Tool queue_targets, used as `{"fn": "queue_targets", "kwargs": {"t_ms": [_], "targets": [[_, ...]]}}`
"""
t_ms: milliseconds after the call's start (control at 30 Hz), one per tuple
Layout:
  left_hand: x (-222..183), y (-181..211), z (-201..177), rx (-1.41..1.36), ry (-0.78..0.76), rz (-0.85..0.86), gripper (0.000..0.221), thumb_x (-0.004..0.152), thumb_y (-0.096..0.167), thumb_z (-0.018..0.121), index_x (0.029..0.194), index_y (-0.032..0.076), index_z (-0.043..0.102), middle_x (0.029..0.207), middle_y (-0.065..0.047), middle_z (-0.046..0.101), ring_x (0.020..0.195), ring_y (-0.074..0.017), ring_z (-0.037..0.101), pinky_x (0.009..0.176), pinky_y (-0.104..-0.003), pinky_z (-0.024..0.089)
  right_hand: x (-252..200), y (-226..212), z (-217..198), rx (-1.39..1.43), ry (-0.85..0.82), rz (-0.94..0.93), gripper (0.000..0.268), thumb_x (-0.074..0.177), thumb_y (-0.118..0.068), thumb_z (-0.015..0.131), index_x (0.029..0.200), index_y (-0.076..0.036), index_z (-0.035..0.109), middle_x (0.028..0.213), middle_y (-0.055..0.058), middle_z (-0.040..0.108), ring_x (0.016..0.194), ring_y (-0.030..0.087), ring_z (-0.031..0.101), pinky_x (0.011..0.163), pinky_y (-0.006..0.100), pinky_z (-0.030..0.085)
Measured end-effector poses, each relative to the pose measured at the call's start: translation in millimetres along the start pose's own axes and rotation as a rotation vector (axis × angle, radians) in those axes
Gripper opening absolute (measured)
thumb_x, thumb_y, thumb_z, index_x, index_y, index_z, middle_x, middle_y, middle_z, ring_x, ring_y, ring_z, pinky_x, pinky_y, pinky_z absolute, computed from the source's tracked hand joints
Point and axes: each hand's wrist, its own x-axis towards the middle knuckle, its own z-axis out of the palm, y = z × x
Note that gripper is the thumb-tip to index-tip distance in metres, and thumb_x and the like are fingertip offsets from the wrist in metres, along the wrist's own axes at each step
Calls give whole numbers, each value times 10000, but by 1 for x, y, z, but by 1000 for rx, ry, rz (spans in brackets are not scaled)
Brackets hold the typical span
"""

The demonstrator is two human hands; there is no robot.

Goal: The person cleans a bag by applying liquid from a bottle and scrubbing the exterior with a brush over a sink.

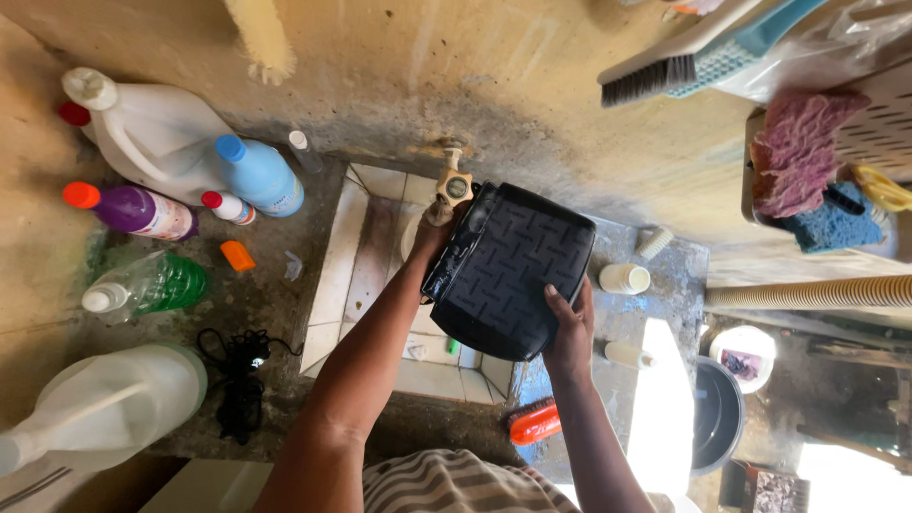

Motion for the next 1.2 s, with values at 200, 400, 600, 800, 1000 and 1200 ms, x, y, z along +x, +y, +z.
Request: {"fn": "queue_targets", "kwargs": {"t_ms": [200,400,600,800,1000,1200], "targets": [[3,-3,0,329,170,387,390,984,332,597,1159,-16,613,1003,-256,673,885,-417,665,726,-468,529,-4,-2,-3,-30,-32,-40,638,882,-55,650,1481,-58,429,1281,141,618,1188,251,628,1015,382,545],[8,2,6,218,146,234,327,1011,298,545,1018,-19,626,899,-247,662,823,-435,653,719,-499,520,10,-1,-6,25,-32,21,538,908,-73,648,1416,-18,479,1251,144,636,1140,256,651,992,390,553],[11,6,7,434,53,447,278,992,287,614,919,23,661,779,-198,666,769,-402,660,692,-500,516,8,-1,-1,33,-73,17,513,917,-77,646,1400,-13,484,1240,150,632,1133,258,650,977,395,554],[10,2,10,210,23,159,329,968,361,664,1084,53,665,962,-198,699,896,-374,678,759,-479,525,2,-10,8,16,-25,27,551,883,-62,637,1411,-22,486,1240,141,639,1138,256,656,980,395,556],[-8,14,-3,111,55,-58,513,887,464,781,1230,108,648,1107,-167,721,1010,-346,678,811,-463,529,-3,-19,17,-16,-27,-68,599,882,-37,642,1449,-34,450,1275,119,619,1175,228,622,1001,366,525],[-3,4,7,65,63,132,393,934,402,733,1132,69,666,1011,-162,735,928,-340,706,769,-457,543,-9,-20,16,-175,-39,-192,658,880,-31,657,1496,-28,426,1338,106,602,1239,203,584,1078,339,460]]}}
